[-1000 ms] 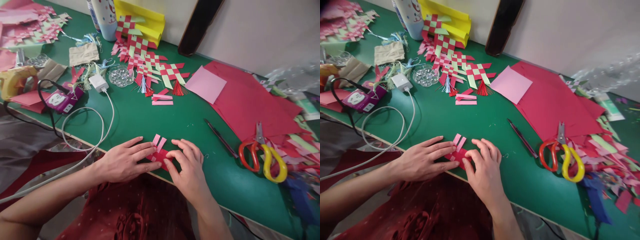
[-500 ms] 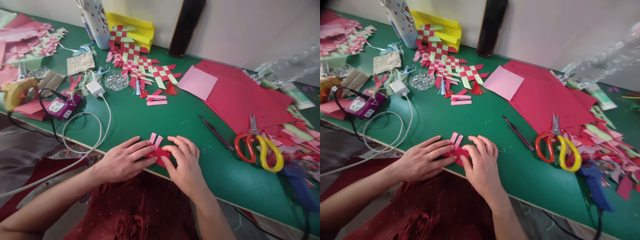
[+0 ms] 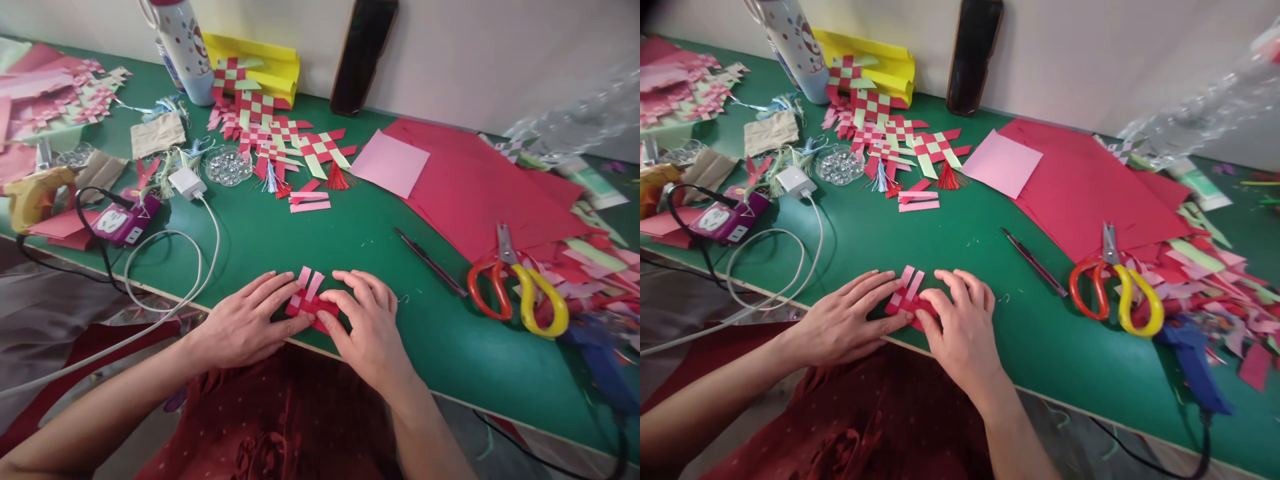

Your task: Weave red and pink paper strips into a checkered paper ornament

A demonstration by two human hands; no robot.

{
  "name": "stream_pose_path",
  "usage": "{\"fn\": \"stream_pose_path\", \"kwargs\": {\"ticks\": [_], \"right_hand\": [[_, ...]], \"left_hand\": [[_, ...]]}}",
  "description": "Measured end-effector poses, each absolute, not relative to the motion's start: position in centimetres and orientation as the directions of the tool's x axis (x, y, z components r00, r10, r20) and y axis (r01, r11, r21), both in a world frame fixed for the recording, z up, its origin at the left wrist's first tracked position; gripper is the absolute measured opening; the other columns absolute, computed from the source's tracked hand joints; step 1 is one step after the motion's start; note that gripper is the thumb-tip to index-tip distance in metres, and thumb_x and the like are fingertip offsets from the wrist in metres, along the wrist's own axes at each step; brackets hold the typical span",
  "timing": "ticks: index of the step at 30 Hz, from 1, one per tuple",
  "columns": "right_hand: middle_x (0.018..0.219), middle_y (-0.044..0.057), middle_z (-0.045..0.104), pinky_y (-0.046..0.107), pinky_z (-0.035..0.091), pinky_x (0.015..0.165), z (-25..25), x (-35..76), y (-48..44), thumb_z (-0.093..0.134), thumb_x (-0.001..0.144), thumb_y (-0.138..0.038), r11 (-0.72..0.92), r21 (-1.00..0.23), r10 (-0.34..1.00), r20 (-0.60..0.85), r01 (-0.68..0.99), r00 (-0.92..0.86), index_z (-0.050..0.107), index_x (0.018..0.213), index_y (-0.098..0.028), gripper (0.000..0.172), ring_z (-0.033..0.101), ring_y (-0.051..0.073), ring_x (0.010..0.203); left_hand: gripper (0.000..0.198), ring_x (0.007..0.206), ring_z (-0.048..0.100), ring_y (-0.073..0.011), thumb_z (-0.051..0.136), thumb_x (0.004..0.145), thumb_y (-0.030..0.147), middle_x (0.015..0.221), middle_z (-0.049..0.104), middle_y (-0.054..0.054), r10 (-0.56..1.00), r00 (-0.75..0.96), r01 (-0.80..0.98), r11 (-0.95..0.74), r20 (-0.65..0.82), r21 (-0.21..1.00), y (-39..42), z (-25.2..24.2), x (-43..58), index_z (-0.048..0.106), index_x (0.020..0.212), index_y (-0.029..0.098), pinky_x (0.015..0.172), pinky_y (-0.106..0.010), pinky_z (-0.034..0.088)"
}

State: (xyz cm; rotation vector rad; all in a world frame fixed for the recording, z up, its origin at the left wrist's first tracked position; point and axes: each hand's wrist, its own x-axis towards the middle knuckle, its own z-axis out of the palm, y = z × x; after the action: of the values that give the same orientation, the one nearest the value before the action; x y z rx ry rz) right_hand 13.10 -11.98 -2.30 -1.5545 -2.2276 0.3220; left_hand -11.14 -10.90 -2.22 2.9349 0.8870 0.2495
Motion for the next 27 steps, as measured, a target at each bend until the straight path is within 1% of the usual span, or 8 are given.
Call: {"fn": "stream_pose_path", "kwargs": {"ticks": [2,4,8,12,17,20,24,27], "right_hand": [[0.130,0.005,0.061,0.052,0.036,0.103,-2.3,13.1,-12.0,0.061,0.091,-0.033,0.354,-0.409,0.934,0.196,0.841,-0.298,0.067,0.098,-0.027,0.011,0.047,0.030,0.125],[0.129,0.006,0.062,0.052,0.037,0.102,-2.3,13.0,-12.0,0.061,0.091,-0.033,0.355,-0.404,0.933,0.201,0.843,-0.297,0.067,0.097,-0.027,0.011,0.047,0.030,0.124],[0.129,0.006,0.062,0.052,0.038,0.102,-2.2,12.9,-11.9,0.061,0.091,-0.033,0.354,-0.391,0.933,0.206,0.850,-0.294,0.068,0.097,-0.027,0.011,0.048,0.030,0.124],[0.129,0.006,0.062,0.051,0.038,0.101,-2.2,12.9,-12.0,0.061,0.091,-0.033,0.353,-0.388,0.934,0.207,0.851,-0.293,0.068,0.098,-0.027,0.011,0.048,0.030,0.125],[0.128,0.006,0.062,0.051,0.038,0.101,-2.4,13.2,-11.9,0.060,0.092,-0.034,0.367,-0.391,0.928,0.210,0.844,-0.307,0.067,0.098,-0.027,0.012,0.048,0.029,0.124],[0.125,0.007,0.064,0.049,0.039,0.100,-2.3,13.4,-11.3,0.058,0.093,-0.035,0.368,-0.405,0.927,0.234,0.837,-0.294,0.066,0.101,-0.026,0.014,0.050,0.028,0.121],[0.122,0.009,0.065,0.047,0.042,0.100,-1.5,12.8,-9.8,0.059,0.093,-0.036,0.381,-0.421,0.917,0.286,0.823,-0.278,0.062,0.109,-0.022,0.021,0.053,0.027,0.118],[0.122,0.008,0.067,0.048,0.042,0.097,-1.2,11.8,-8.6,0.061,0.092,-0.036,0.393,-0.409,0.913,0.281,0.824,-0.296,0.062,0.106,-0.023,0.019,0.054,0.028,0.117]], "left_hand": [[0.057,0.143,0.034,-0.0358,0.057,0.094,0.036,0.155,0.034,-0.016,0.556,0.823,0.545,-0.830,0.114,0.117,-10.9,-2.1,-11.1,0.038,0.148,0.033,0.114,-0.054,0.037],[0.058,0.144,0.034,-0.0352,0.057,0.094,0.036,0.155,0.034,-0.016,0.556,0.825,0.545,-0.830,0.102,0.122,-10.8,-2.2,-11.1,0.037,0.149,0.033,0.114,-0.054,0.037],[0.059,0.143,0.036,-0.0334,0.056,0.094,0.035,0.152,0.038,-0.014,0.558,0.822,0.545,-0.829,0.115,0.123,-10.7,-2.4,-11.2,0.036,0.149,0.035,0.115,-0.054,0.036],[0.057,0.142,0.037,-0.0337,0.056,0.094,0.033,0.149,0.038,-0.015,0.554,0.820,0.542,-0.832,0.142,0.117,-10.8,-2.5,-11.2,0.038,0.148,0.035,0.114,-0.054,0.037],[0.054,0.139,0.040,-0.0314,0.055,0.094,0.033,0.141,0.047,-0.012,0.553,0.820,0.542,-0.833,0.150,0.111,-10.9,-2.6,-11.2,0.041,0.147,0.035,0.115,-0.054,0.036],[0.053,0.138,0.041,-0.0312,0.055,0.094,0.032,0.141,0.047,-0.012,0.546,0.824,0.535,-0.838,0.153,0.110,-10.8,-2.6,-11.3,0.043,0.146,0.034,0.114,-0.054,0.037],[0.054,0.138,0.042,-0.0314,0.054,0.094,0.033,0.141,0.047,-0.012,0.546,0.824,0.537,-0.838,0.152,0.101,-10.8,-2.6,-11.3,0.041,0.147,0.035,0.114,-0.054,0.037],[0.055,0.138,0.042,-0.0312,0.054,0.094,0.034,0.142,0.046,-0.012,0.549,0.822,0.542,-0.836,0.149,0.091,-10.8,-2.7,-11.3,0.040,0.147,0.035,0.114,-0.054,0.037]]}}
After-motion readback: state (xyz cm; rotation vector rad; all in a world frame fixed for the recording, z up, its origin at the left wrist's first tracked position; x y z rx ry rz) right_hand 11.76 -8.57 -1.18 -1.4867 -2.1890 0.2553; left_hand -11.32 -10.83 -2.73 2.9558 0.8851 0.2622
